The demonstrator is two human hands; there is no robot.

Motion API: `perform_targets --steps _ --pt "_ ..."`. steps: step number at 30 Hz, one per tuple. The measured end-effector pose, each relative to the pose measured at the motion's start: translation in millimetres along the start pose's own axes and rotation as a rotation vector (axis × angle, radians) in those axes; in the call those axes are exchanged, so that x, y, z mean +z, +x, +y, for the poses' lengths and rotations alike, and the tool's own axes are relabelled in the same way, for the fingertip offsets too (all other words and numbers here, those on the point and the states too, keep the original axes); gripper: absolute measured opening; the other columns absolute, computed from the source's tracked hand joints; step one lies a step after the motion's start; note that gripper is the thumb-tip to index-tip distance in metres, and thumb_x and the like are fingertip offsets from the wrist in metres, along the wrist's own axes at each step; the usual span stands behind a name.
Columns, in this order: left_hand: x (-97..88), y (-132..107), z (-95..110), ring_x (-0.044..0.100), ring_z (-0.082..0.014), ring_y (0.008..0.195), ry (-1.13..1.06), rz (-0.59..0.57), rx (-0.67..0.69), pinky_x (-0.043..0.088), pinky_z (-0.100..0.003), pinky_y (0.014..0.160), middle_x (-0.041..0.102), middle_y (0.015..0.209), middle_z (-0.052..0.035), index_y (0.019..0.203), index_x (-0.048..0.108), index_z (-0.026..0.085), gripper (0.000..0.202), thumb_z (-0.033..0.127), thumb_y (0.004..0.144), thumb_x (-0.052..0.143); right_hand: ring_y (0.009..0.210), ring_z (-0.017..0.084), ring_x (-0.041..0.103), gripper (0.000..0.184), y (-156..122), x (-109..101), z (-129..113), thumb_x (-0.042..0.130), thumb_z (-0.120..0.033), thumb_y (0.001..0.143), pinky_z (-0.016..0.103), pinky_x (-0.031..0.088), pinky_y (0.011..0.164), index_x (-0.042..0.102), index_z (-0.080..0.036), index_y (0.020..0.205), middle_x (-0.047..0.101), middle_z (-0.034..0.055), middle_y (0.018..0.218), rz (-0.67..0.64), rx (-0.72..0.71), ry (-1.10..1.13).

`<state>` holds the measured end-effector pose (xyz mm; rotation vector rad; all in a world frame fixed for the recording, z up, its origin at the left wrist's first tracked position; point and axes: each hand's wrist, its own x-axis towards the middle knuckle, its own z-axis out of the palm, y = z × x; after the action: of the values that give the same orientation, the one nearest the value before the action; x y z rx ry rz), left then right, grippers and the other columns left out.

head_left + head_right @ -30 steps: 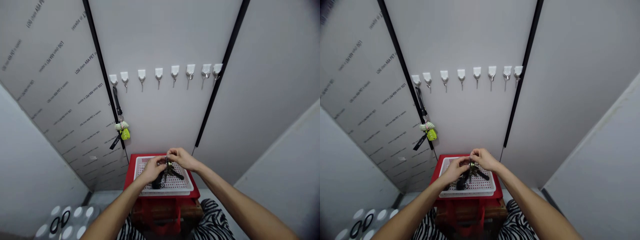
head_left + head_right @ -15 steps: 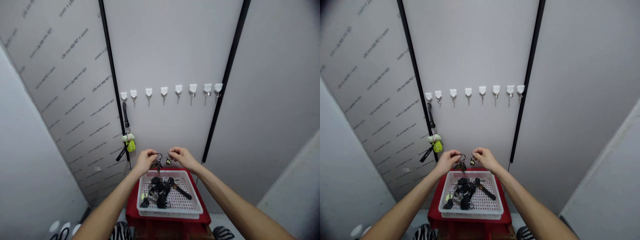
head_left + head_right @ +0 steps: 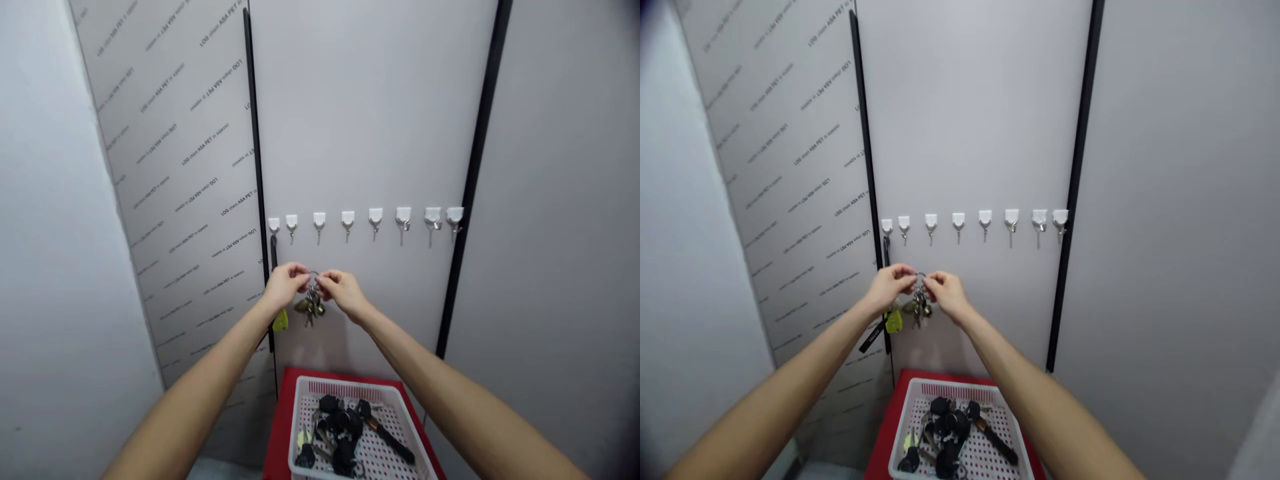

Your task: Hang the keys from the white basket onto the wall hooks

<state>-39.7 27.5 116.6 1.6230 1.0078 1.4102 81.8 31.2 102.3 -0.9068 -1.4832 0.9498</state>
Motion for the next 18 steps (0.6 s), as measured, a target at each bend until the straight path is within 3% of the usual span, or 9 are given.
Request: perform_targets --steps 5,9,14,18 --pt "-18.4 37.5 27.9 0.046 -0.0045 0.042 0.005 0.28 0.082 0.041 -0.019 0.049 0.045 0.046 0.006 0.061 0.045 0.012 0.007 0.008 0.056 0.048 0.038 0.003 0.043 0.007 39.1 26.5 -39.4 0.044 -0.018 0.065 0.014 0.033 0.036 0.046 -0.014 0.059 0.051 -0.0024 0.051 0.048 -0.016 0.015" --pt "-27.3 61.1 35.5 0.048 -0.0059 0.043 0.198 0.41 0.13 0.041 -0.02 0.05 0.047 0.048 0.0044 0.063 0.047 0.012 0.008 0.008 0.057 0.047 0.04 0.004 0.044 0.01 60.8 41.7 -52.6 0.044 -0.021 0.066 0.014 0.034 0.035 0.046 -0.014 0.059 0.052 -0.001 0.053 0.142 0.005 -0.048" --pt "-26.8 73.4 27.7 0.05 -0.0082 0.051 0.574 0.468 0.217 0.04 -0.021 0.056 0.053 0.056 -0.0001 0.061 0.051 0.013 0.01 0.008 0.057 0.043 0.04 0.005 0.045 0.009 75.4 47.1 -44.1 0.046 -0.021 0.065 0.016 0.035 0.034 0.045 -0.013 0.059 0.053 0.0023 0.055 0.21 0.038 -0.101" --pt "-24.3 67.1 18.3 0.051 -0.0092 0.06 0.658 0.451 0.28 0.039 -0.022 0.062 0.055 0.062 -0.0015 0.065 0.053 0.013 0.015 0.008 0.058 0.041 0.039 0.005 0.045 0.007 76.3 43.0 -34.0 0.045 -0.018 0.065 0.018 0.036 0.037 0.048 -0.012 0.061 0.053 0.002 0.056 0.209 0.058 -0.135"
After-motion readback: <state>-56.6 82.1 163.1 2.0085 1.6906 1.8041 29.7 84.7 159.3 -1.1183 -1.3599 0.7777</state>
